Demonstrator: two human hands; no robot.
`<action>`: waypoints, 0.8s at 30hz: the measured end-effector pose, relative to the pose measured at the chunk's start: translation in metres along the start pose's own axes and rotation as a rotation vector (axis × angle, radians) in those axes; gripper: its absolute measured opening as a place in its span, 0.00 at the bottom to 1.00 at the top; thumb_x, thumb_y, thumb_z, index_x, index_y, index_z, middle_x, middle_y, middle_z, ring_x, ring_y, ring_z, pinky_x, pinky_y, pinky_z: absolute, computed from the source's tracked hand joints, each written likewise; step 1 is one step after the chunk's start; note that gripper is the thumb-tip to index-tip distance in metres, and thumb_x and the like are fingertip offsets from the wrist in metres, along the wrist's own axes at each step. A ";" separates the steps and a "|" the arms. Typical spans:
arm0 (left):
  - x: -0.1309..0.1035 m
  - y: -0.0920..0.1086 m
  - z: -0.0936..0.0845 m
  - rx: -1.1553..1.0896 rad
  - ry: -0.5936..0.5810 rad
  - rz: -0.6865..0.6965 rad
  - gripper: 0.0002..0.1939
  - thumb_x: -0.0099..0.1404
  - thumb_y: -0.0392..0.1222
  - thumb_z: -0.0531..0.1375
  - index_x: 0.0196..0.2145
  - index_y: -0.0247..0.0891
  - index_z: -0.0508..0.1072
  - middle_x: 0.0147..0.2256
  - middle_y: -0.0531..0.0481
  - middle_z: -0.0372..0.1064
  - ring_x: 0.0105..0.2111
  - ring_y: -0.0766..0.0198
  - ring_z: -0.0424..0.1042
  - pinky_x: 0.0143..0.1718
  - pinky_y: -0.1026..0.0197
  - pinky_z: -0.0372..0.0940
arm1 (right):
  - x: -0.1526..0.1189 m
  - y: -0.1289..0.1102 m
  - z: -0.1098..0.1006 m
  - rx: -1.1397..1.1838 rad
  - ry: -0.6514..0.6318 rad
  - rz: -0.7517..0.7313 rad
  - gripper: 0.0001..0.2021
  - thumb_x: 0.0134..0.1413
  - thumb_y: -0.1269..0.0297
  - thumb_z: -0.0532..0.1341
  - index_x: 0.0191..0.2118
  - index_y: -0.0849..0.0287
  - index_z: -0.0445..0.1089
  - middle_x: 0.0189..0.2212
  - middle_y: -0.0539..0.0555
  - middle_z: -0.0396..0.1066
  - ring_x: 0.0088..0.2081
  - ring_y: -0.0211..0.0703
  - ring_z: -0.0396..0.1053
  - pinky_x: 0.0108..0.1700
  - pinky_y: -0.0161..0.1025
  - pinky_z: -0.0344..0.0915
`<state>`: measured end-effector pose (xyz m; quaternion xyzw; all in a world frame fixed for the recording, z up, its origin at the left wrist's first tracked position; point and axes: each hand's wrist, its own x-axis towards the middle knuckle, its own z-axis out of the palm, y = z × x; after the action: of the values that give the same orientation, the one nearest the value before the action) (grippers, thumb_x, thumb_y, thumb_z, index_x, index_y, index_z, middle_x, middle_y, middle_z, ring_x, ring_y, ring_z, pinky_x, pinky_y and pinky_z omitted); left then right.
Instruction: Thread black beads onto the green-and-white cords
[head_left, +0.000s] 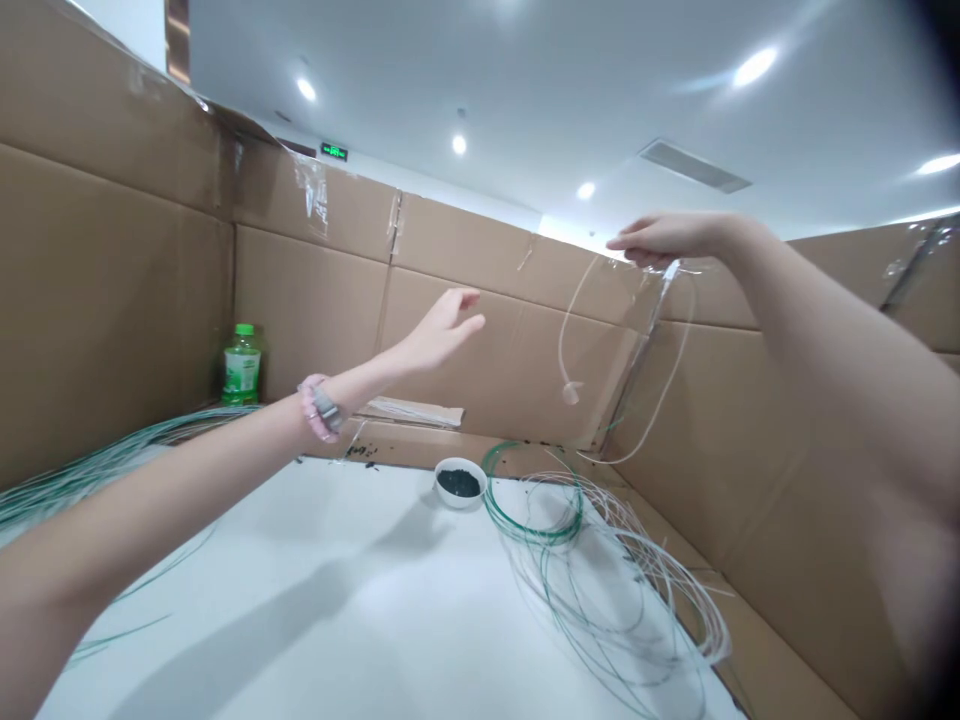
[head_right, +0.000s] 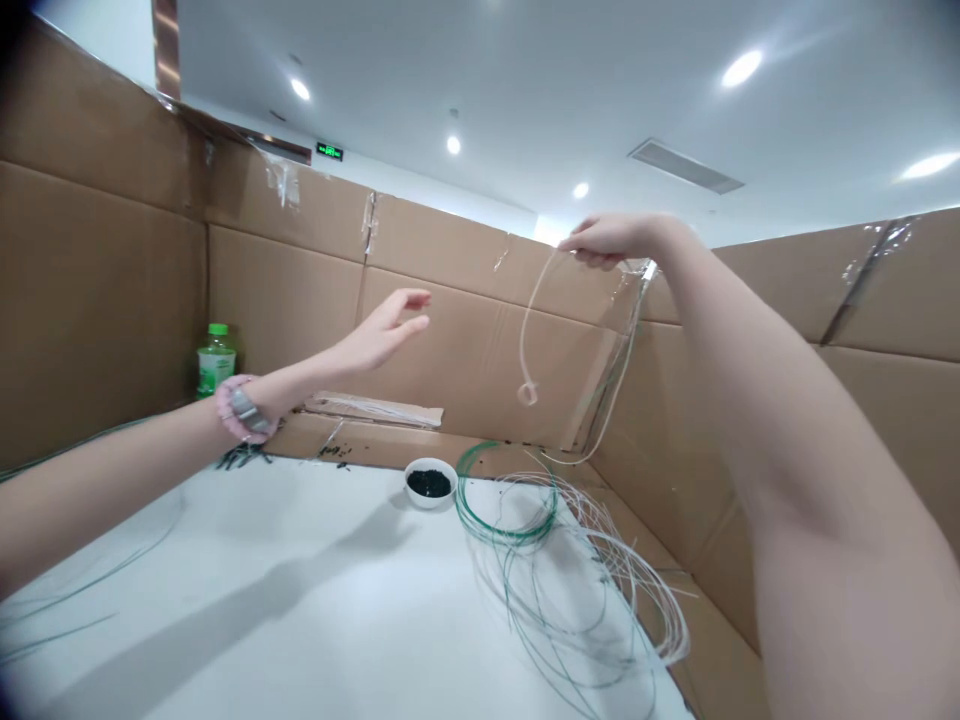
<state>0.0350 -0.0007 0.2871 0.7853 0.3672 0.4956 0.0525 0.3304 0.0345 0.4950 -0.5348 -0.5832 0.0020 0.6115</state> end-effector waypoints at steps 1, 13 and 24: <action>0.004 0.007 -0.003 -0.073 0.037 -0.002 0.26 0.67 0.46 0.48 0.59 0.31 0.53 0.61 0.38 0.53 0.62 0.58 0.54 0.63 0.54 0.52 | -0.014 -0.006 0.011 -0.014 -0.168 0.071 0.21 0.60 0.68 0.53 0.19 0.78 0.65 0.24 0.53 0.67 0.22 0.17 0.61 0.24 0.29 0.49; -0.079 0.004 -0.025 -0.780 -0.260 -0.316 0.13 0.67 0.43 0.50 0.26 0.35 0.63 0.20 0.59 0.48 0.19 0.74 0.53 0.28 0.68 0.64 | -0.173 -0.058 0.112 -0.045 -1.092 0.069 0.10 0.54 0.70 0.65 0.25 0.66 0.66 0.18 0.43 0.55 0.16 0.23 0.50 0.13 0.23 0.45; -0.156 -0.051 -0.060 -1.235 -0.264 -0.490 0.11 0.61 0.39 0.57 0.24 0.36 0.58 0.20 0.59 0.49 0.16 0.76 0.50 0.17 0.72 0.57 | -0.236 -0.065 0.157 0.042 -1.188 0.031 0.13 0.61 0.61 0.59 0.48 0.62 0.67 0.43 0.55 0.70 0.39 0.40 0.71 0.40 0.42 0.71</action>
<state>-0.0776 -0.0787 0.1796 0.5592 0.1748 0.4881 0.6469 0.1021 -0.0383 0.3305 -0.4384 -0.8173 0.3215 0.1910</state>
